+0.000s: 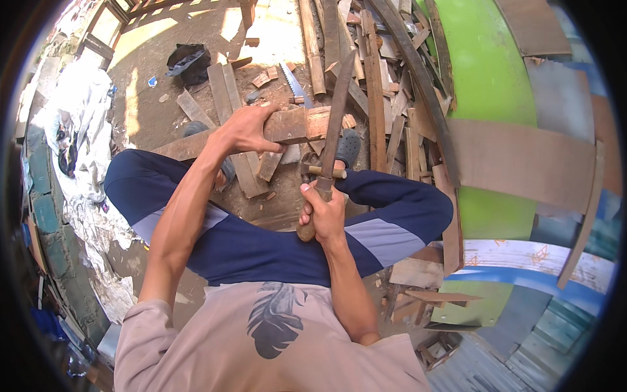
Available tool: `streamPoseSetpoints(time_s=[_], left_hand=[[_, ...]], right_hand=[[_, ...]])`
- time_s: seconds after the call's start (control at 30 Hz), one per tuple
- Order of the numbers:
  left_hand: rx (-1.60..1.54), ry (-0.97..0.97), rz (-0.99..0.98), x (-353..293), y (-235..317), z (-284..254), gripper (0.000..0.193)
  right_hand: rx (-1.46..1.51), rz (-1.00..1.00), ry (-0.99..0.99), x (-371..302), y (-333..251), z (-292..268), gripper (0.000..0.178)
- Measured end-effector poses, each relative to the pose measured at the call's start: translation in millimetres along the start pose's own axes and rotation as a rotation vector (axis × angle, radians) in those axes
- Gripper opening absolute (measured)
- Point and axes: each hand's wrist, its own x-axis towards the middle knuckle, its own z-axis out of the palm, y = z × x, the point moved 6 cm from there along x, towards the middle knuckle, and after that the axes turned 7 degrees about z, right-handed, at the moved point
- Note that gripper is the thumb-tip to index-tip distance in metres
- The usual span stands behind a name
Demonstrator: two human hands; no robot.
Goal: The person sits cross-legged and uses a chisel and mallet to carve a small wooden block. They repeatedly strike the chisel to remove wood shavings and shape the block.
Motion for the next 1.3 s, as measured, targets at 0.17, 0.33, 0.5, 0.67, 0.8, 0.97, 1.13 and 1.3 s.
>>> streamPoseSetpoints(time_s=[0.17, 0.33, 0.5, 0.67, 0.8, 0.97, 1.13, 1.3], left_hand=[[-0.027, 0.052, 0.004, 5.3, 1.7, -14.6, 0.081], [0.009, 0.051, -0.004, 1.6, 2.0, -12.4, 0.081], [0.018, 0.081, 0.038, -2.7, 2.3, -7.0, 0.082], [0.041, 0.048, -0.006, -5.7, -3.5, -2.0, 0.085], [0.055, 0.079, 0.005, -9.9, -6.9, 1.2, 0.085], [0.045, 0.036, 0.0, -11.6, -0.2, 2.2, 0.083], [0.068, 0.057, 0.027, -14.8, -5.6, 5.7, 0.08], [0.075, 0.049, 0.028, -15.6, -4.4, 4.4, 0.076]], right_hand=[[0.112, -0.214, -0.014, 5.9, -5.0, -20.1, 0.017], [0.022, 0.056, -0.023, 8.9, -5.7, -10.8, 0.015], [0.201, -0.237, -0.028, 5.0, -14.4, -21.8, 0.012], [0.074, 0.063, -0.002, -0.8, -2.1, -4.0, 0.013], [0.188, -0.125, -0.021, -0.6, -11.7, -14.2, 0.015], [0.024, 0.195, -0.096, -3.3, 18.1, 3.0, 0.014], [0.128, -0.162, -0.039, -6.8, -11.2, -7.0, 0.014], [-0.02, 0.14, 0.006, -1.4, 15.7, 1.0, 0.014]])
